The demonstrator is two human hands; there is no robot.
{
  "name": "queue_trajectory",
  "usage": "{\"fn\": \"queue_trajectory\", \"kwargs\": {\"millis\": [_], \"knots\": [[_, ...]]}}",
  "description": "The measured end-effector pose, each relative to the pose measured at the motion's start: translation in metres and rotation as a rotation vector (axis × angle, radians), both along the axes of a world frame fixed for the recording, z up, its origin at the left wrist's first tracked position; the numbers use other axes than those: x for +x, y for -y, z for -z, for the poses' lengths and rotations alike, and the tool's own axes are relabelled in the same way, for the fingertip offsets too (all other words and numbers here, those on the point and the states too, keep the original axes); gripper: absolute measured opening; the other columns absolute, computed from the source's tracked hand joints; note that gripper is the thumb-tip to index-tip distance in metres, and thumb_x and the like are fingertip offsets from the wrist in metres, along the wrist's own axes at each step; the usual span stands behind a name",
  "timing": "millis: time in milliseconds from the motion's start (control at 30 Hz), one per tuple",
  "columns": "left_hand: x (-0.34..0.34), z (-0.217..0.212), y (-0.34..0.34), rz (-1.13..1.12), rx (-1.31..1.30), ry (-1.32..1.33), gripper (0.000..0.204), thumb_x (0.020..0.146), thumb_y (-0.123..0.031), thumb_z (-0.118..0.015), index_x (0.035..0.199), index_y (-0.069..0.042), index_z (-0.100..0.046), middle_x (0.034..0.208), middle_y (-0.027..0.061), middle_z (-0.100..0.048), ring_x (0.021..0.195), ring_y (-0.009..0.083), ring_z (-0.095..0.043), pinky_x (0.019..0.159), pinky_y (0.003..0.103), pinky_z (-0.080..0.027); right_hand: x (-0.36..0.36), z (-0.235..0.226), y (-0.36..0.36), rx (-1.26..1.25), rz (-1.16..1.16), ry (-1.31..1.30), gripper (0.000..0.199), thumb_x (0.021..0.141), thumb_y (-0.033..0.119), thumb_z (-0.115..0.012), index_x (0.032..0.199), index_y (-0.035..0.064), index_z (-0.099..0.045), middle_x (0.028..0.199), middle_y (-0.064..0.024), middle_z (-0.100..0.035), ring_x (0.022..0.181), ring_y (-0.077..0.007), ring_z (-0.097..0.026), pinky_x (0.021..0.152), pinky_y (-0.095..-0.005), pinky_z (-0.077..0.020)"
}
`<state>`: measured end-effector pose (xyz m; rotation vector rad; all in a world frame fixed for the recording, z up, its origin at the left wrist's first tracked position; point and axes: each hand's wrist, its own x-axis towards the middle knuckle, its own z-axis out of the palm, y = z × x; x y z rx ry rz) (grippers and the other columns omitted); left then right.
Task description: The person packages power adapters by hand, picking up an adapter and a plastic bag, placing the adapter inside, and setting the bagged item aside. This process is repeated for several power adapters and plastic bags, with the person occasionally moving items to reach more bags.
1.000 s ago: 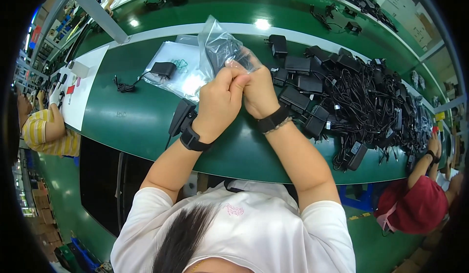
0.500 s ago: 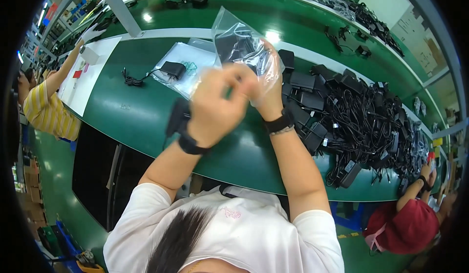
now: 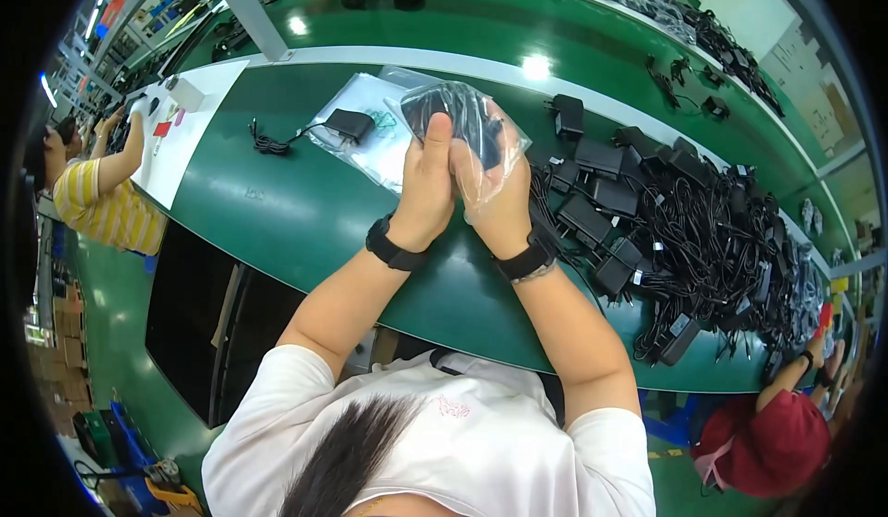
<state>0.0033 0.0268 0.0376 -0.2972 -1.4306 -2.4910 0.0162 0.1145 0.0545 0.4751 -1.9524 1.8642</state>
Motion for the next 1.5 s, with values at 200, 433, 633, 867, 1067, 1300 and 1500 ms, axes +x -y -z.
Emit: {"fn": "queue_trajectory", "kwargs": {"millis": [200, 433, 633, 867, 1067, 1300, 1500], "knots": [[0.001, -0.014, 0.030, 0.377, 0.108, 0.255, 0.025, 0.083, -0.013, -0.062, 0.105, -0.004, -0.055, 0.095, 0.0021, -0.059, 0.084, 0.0098, -0.056, 0.072, 0.024, -0.046, -0.013, -0.004, -0.016, 0.341, -0.031, -0.135, 0.037, 0.093, 0.026, -0.045, 0.116, -0.0025, -0.047, 0.099, -0.0135, -0.055, 0.092, -0.0223, -0.053, 0.082, -0.0304, -0.0410], [-0.010, -0.013, 0.041, 0.514, 0.062, 0.193, 0.025, 0.079, -0.005, -0.062, 0.104, -0.002, -0.057, 0.098, 0.0043, -0.060, 0.089, 0.0142, -0.058, 0.080, 0.029, -0.047, -0.032, -0.001, -0.043, 0.428, -0.299, -0.020, 0.033, 0.093, 0.026, -0.043, 0.112, -0.0009, -0.050, 0.108, -0.0123, -0.050, 0.100, -0.0246, -0.048, 0.090, -0.0301, -0.0360], [-0.018, -0.017, 0.027, 0.505, 0.073, 0.228, 0.028, 0.077, -0.002, -0.062, 0.104, -0.001, -0.057, 0.099, 0.0051, -0.060, 0.089, 0.0154, -0.058, 0.080, 0.029, -0.047, -0.043, 0.010, -0.043, 0.437, -0.130, -0.080, 0.032, 0.089, 0.024, -0.048, 0.107, -0.0022, -0.054, 0.076, -0.0136, -0.052, 0.069, -0.0256, -0.050, 0.067, -0.0346, -0.0415], [-0.027, 0.002, 0.030, 0.557, 0.228, 0.342, 0.031, 0.076, 0.003, -0.058, 0.107, -0.002, -0.054, 0.099, 0.0058, -0.059, 0.091, 0.0181, -0.058, 0.083, 0.033, -0.047, -0.030, 0.003, -0.029, 0.547, 0.006, 0.049, 0.038, 0.089, 0.025, -0.048, 0.120, 0.0034, -0.051, 0.096, -0.0190, -0.061, 0.087, -0.0310, -0.059, 0.077, -0.0342, -0.0451], [-0.037, 0.005, 0.051, 0.533, 0.380, 0.397, 0.031, 0.075, 0.002, -0.059, 0.105, -0.001, -0.054, 0.099, 0.0100, -0.060, 0.089, 0.0222, -0.059, 0.083, 0.036, -0.050, -0.053, 0.001, -0.056, -0.247, -0.426, 0.352, 0.053, 0.086, 0.031, -0.058, 0.126, -0.0010, -0.043, 0.107, -0.0077, -0.057, 0.090, -0.0114, -0.053, 0.082, -0.0251, -0.0412], [-0.030, 0.007, 0.051, 0.297, 0.345, 0.355, 0.030, 0.076, 0.003, -0.058, 0.105, -0.001, -0.053, 0.096, 0.0084, -0.059, 0.089, 0.0216, -0.059, 0.081, 0.036, -0.050, -0.034, -0.001, -0.027, -0.198, -0.400, 0.516, 0.045, 0.080, 0.023, -0.066, 0.116, 0.0019, -0.050, 0.112, -0.0061, -0.054, 0.101, -0.0131, -0.051, 0.083, -0.0278, -0.0430], [-0.026, 0.005, 0.051, 0.353, 0.397, 0.335, 0.026, 0.077, -0.002, -0.060, 0.102, 0.004, -0.054, 0.094, 0.0132, -0.061, 0.088, 0.0265, -0.059, 0.084, 0.039, -0.047, -0.042, -0.016, -0.041, -0.406, -0.211, 0.412, 0.010, 0.082, 0.007, -0.062, 0.085, -0.0015, -0.062, 0.081, -0.0067, -0.063, 0.075, -0.0121, -0.056, 0.070, -0.0226, -0.0428]]}}
